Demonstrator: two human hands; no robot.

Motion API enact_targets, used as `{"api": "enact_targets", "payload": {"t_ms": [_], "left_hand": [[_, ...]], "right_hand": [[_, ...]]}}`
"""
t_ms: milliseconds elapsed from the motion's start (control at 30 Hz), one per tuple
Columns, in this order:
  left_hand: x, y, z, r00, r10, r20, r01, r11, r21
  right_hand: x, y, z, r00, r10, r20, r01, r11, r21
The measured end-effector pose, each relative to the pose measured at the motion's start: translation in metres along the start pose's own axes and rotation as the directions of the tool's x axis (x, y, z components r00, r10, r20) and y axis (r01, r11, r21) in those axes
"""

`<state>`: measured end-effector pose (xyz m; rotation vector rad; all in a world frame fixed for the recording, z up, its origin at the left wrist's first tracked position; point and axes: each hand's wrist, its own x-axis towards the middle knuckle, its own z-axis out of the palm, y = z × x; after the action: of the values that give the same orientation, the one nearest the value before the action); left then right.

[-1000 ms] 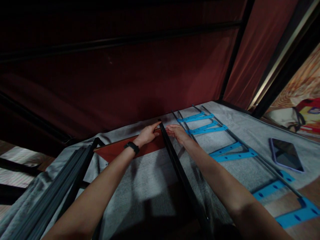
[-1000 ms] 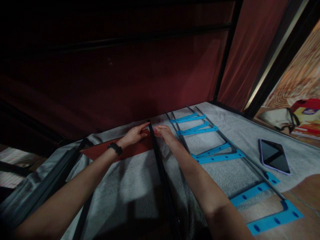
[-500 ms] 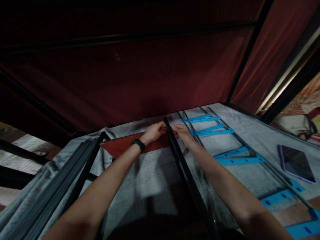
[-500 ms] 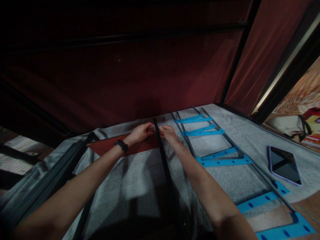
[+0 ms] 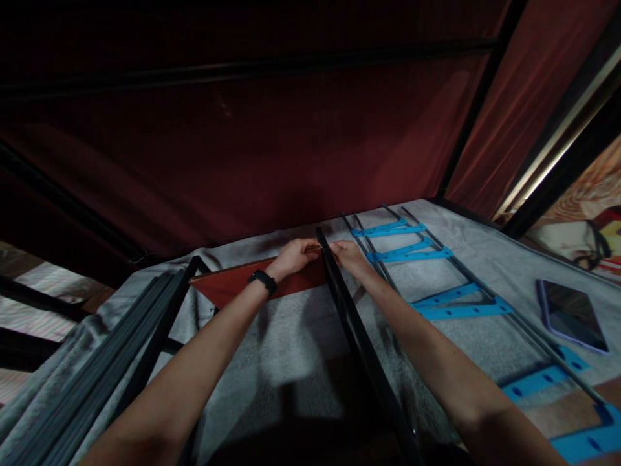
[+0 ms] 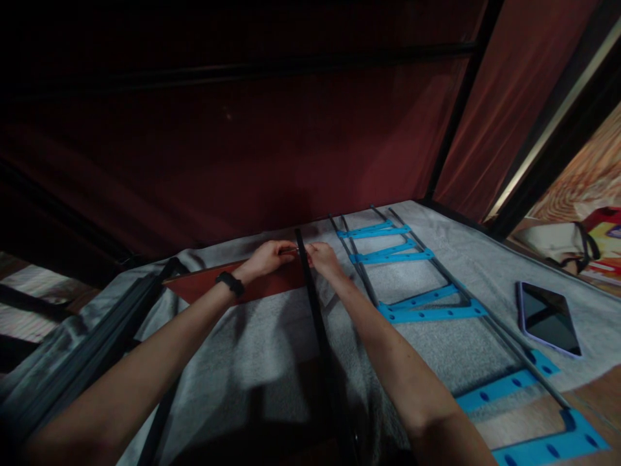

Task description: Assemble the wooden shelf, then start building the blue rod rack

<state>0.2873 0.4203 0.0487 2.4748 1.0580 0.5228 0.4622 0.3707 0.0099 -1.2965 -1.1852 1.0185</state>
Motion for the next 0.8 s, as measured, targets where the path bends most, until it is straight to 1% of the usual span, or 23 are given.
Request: {"api": "enact_targets", "payload": {"t_ms": [67,167,300,400,567,667,800], "left_hand": [[-0.0001,-0.0018,0.0007,1.0,-0.002,-0.001,0.002,1.0,-0.017],[-0.0003,-0.0029,0.0012,1.0,-0.013,0.0,0.013,0.999,-0.03],[-0.0013,-0.0008,0.0008,1.0,-0.011,-0.01,0.011,1.0,-0.01],[-0.002,0.0005,0.0013,1.0,-0.007,-0.024,0.006,0.999,-0.032],[-0.002,-0.0002,0.003,1.0,-0.006,-0.014,0.005,0.995,-0.097],[-0.0031,0.0002,0.004,0.999,0.002,-0.035,-0.005,0.996,-0.091],[-0.0061,0.0013,0.0055,0.995,0.007,-0.096,-0.016,0.995,-0.095]], "right_hand": [[0.0011,0.001,-0.0003,0.998,-0.054,-0.017,0.052,0.995,-0.088],[0.0029,0.002,-0.0004,0.992,-0.125,-0.003,0.121,0.971,-0.204],[0.0026,0.0027,0.0011,0.994,-0.11,-0.023,0.099,0.956,-0.277],[0.0025,0.0016,0.0022,0.99,-0.139,-0.037,0.121,0.941,-0.317],[0.0036,-0.0029,0.0009,0.996,-0.091,-0.015,0.081,0.938,-0.337],[0.0027,-0.0026,-0.0002,0.995,-0.104,-0.003,0.097,0.938,-0.332],[0.0023,0.0021,0.0005,0.996,-0.084,0.012,0.084,0.959,-0.27]]}}
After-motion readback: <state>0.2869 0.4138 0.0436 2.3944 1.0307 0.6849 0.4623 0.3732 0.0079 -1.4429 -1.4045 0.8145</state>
